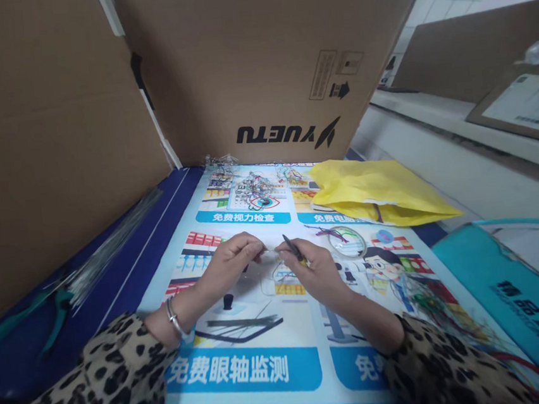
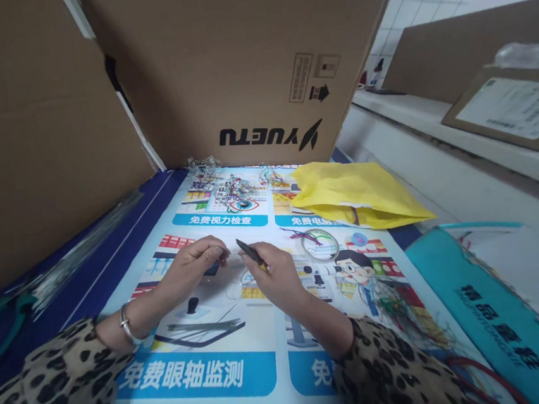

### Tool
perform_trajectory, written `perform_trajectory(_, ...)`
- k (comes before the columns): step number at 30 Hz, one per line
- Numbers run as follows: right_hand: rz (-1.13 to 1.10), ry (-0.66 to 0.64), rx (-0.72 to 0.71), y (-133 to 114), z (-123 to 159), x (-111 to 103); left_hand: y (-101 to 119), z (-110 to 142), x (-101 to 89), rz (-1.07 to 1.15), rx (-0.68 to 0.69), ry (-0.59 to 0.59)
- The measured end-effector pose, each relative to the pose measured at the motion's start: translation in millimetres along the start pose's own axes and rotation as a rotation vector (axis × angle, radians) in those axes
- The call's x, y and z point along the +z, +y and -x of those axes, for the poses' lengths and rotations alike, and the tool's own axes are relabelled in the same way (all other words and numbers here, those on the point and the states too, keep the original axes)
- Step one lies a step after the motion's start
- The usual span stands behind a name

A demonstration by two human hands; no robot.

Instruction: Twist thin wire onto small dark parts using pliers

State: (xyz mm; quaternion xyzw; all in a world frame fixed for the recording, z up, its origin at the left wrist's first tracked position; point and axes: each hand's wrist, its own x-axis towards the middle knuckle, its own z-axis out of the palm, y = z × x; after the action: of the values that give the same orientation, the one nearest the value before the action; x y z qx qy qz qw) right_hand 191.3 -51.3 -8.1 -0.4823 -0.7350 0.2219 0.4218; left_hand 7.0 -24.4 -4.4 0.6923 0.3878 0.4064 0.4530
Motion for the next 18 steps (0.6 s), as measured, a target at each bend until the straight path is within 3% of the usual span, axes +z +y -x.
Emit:
perform_trajectory(7, 0.028, -0.032, -0.154, 3.6, 1.5, 2.7, 0.1, 1.9, 2.3, 0.040, -0.059, 0.003)
perform_trajectory(18, 0.045, -0.121, -0.101, -2.5, 1.7, 5.6, -0.2, 1.7, 5.6, -0.016, -0.104, 0.014)
